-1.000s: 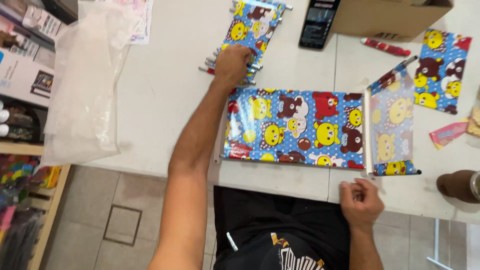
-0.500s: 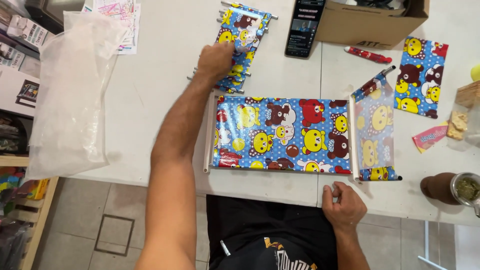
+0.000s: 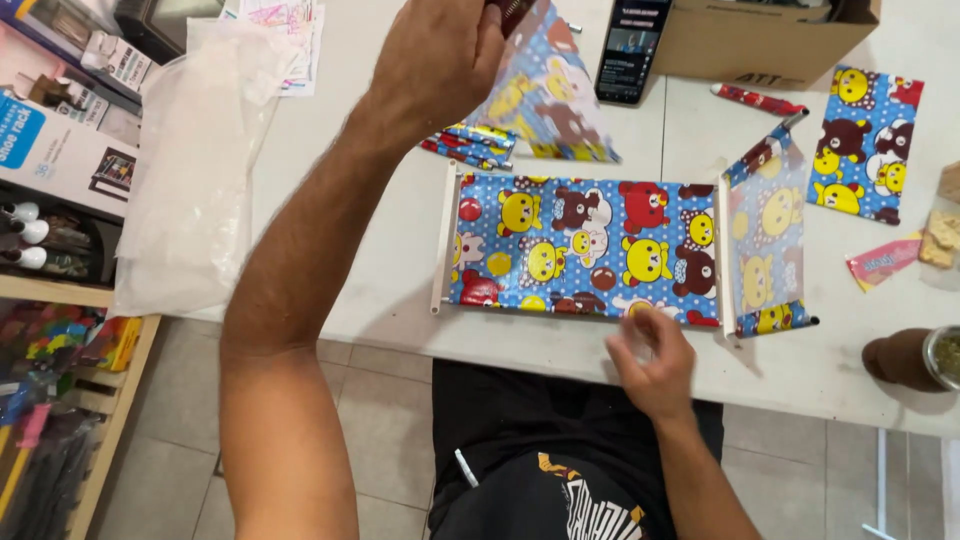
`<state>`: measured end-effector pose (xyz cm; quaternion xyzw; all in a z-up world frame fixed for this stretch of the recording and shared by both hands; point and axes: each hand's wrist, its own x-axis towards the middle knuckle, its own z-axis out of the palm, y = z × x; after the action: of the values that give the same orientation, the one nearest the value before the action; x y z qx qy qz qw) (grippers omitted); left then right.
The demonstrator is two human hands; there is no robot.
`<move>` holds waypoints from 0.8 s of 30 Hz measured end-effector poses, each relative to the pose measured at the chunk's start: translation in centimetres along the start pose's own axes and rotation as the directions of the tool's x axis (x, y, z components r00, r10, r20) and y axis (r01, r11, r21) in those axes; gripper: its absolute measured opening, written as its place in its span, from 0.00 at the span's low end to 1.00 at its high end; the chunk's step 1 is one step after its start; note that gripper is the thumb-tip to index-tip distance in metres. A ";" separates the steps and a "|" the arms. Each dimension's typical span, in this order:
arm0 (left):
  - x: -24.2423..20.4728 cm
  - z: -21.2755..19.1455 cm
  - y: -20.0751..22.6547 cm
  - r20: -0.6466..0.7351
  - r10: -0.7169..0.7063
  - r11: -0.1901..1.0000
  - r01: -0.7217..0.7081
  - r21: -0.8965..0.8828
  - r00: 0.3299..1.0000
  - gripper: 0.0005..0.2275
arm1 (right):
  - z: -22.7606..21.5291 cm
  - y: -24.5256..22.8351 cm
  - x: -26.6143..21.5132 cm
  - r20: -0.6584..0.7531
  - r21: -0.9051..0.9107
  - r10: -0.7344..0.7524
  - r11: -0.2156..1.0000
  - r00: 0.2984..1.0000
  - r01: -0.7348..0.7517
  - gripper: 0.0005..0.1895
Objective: The person assembles a small fabric storage box by inserting metal rods into the edges of a patterned fabric panel, then attaching white plastic side pieces to form a box shape. The person repeatedly adjusts the frame and checks the fit of the components.
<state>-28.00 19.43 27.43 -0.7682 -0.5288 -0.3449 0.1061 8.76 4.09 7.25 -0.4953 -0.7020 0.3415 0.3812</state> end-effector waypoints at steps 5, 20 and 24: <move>-2.0 -4.7 5.0 0.031 -0.056 0.968 0.062 -0.244 0.998 0.07 | 4.0 -8.3 7.4 0.070 0.538 0.162 0.825 0.984 -0.174 0.52; -16.9 -9.8 1.6 0.207 -0.557 0.705 0.589 -0.395 0.805 0.26 | 4.7 -12.7 18.8 0.232 0.195 -0.301 0.946 0.925 0.259 0.39; -21.1 -7.1 0.9 -0.048 -0.556 0.725 0.455 -0.517 0.830 0.23 | 6.9 -14.3 21.9 0.298 0.069 -0.462 0.883 0.836 0.463 0.28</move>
<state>-34.43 -0.26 19.30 -0.5565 -0.6016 -0.5568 -0.1354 -8.28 20.40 20.59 -0.2533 -0.8520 0.3098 0.3376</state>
